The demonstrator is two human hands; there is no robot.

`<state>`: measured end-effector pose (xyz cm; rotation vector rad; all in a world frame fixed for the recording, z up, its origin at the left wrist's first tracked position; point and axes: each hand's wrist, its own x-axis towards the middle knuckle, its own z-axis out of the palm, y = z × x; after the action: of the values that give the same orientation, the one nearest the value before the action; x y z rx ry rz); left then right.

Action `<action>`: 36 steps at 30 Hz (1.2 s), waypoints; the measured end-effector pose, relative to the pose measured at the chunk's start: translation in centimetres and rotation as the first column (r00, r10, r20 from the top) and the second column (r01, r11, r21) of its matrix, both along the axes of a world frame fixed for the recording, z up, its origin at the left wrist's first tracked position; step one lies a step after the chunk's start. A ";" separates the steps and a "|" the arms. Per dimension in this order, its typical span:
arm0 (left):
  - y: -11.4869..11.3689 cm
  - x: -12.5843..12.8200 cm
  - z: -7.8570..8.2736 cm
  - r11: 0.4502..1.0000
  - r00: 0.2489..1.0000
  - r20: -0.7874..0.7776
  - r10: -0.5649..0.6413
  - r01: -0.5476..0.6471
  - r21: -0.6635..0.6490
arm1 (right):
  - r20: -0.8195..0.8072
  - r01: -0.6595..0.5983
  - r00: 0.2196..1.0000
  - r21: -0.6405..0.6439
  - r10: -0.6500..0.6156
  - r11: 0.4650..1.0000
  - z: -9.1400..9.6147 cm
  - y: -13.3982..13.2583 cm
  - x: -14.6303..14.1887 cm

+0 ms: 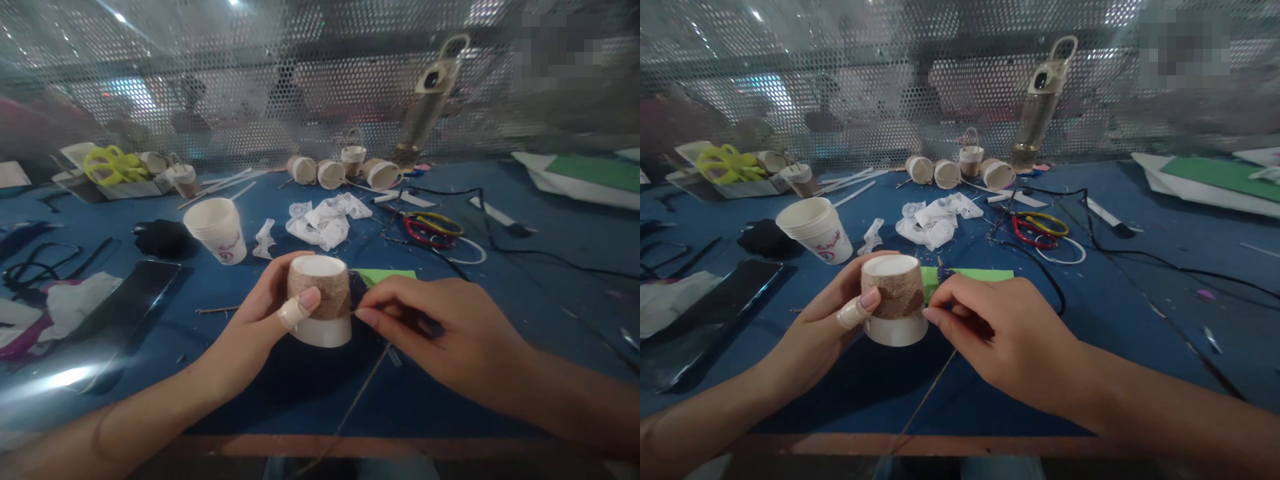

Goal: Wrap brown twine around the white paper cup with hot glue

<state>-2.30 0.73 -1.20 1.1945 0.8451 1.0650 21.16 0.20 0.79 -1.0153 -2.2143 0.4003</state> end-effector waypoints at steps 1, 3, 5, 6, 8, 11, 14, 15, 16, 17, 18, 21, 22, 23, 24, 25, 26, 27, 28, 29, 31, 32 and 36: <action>0.0 0.0 0.1 1.000 1.000 0.001 0.000 0.000 -0.003 | 0.001 0.000 1.000 -0.001 0.000 1.000 -0.1 0.0 0.0; -0.1 0.0 0.2 1.000 1.000 0.003 -0.006 0.006 -0.010 | -0.006 -0.001 1.000 -0.002 0.001 1.000 -0.2 0.1 0.1; -0.2 0.1 0.3 1.000 1.000 -0.006 -0.011 0.011 -0.019 | -0.009 -0.001 1.000 -0.009 0.001 1.000 -0.3 0.1 0.2; -0.2 0.1 0.3 1.000 1.000 -0.013 -0.010 0.010 -0.025 | -0.009 -0.003 1.000 -0.012 0.003 1.000 -0.3 0.1 0.2; -0.2 0.1 0.3 0.999 1.000 -0.027 -0.003 0.002 -0.037 | -0.008 -0.009 1.000 -0.015 0.009 1.000 -0.3 0.1 0.2; -0.1 0.2 0.3 0.999 0.999 -0.039 -0.001 -0.001 -0.043 | 0.005 -0.012 1.000 -0.033 0.012 0.999 -0.2 0.0 0.1; -0.2 0.1 0.3 0.999 0.999 -0.038 -0.017 0.015 -0.030 | 0.006 -0.007 1.000 -0.049 0.007 0.999 0.1 0.0 0.1; -0.2 0.1 0.3 1.000 0.999 -0.037 -0.018 0.018 -0.024 | 0.008 -0.008 1.000 -0.056 0.008 0.998 0.1 0.0 0.0; -0.2 0.0 0.3 1.000 0.999 -0.037 -0.022 0.021 -0.019 | 0.011 -0.008 1.000 -0.062 0.009 0.998 0.2 0.0 0.0; -0.3 0.0 0.2 1.000 0.999 -0.035 -0.027 0.027 -0.015 | 0.017 -0.009 1.000 -0.068 0.011 0.998 0.2 0.0 0.1; -0.3 -0.1 0.2 0.999 0.999 -0.034 -0.035 0.035 -0.013 | 0.019 -0.011 1.000 -0.071 0.013 0.997 0.2 0.0 0.1; -0.2 -0.3 0.0 0.998 0.997 -0.028 -0.068 0.068 -0.008 | 0.013 -0.013 1.000 -0.075 0.014 0.997 0.0 0.0 0.1; -0.2 -0.4 -0.1 0.997 0.996 -0.028 -0.080 0.080 -0.001 | 0.009 -0.012 1.000 -0.082 0.013 0.997 -0.1 0.0 0.2; -0.1 -0.4 -0.2 0.996 0.995 -0.032 -0.090 0.091 0.006 | 0.008 -0.013 1.000 -0.094 0.013 0.996 -0.2 0.0 0.2; -0.1 -0.5 -0.3 0.994 0.993 -0.036 -0.110 0.111 0.013 | 0.007 -0.012 1.000 -0.106 0.013 0.994 -0.3 0.0 0.2; 0.0 -0.5 -0.5 0.991 0.991 -0.037 -0.130 0.130 0.004 | 0.004 -0.015 1.000 -0.114 0.015 0.993 -0.4 0.1 0.2; 0.0 -0.6 -0.6 0.988 0.987 -0.036 -0.156 0.156 -0.010 | -0.001 -0.019 1.000 -0.121 0.019 0.993 -0.5 0.1 0.1; 0.1 -0.6 -0.7 0.986 0.986 -0.018 -0.167 0.166 -0.032 | -0.005 -0.021 1.000 -0.123 0.021 0.992 -0.6 0.2 0.0; 0.1 -0.6 -0.9 0.982 0.984 0.004 -0.179 0.179 -0.060 | -0.008 -0.024 1.000 -0.124 0.023 0.992 -0.6 0.2 -0.1; 0.0 -0.6 -0.9 0.979 0.982 0.031 -0.188 0.190 -0.079 | -0.012 -0.027 1.000 -0.123 0.026 0.992 -0.7 0.2 -0.2; 0.0 -0.5 -0.9 0.975 0.979 0.065 -0.194 0.199 -0.097 | -0.019 -0.029 0.999 -0.121 0.027 0.992 -0.7 0.2 -0.4; 0.0 -0.3 -0.9 0.977 0.981 0.065 -0.183 0.189 -0.098 | -0.016 -0.027 1.000 -0.124 0.025 0.992 -0.7 0.1 -0.5; 0.0 0.4 -0.2 0.987 0.998 -0.005 -0.070 0.069 -0.145 | -0.019 -0.018 1.000 -0.123 0.015 0.992 -0.5 0.0 -0.6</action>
<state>-1.92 0.69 -1.36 1.0999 0.8679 0.9259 20.58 0.21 0.26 -1.0542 -2.2053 0.5578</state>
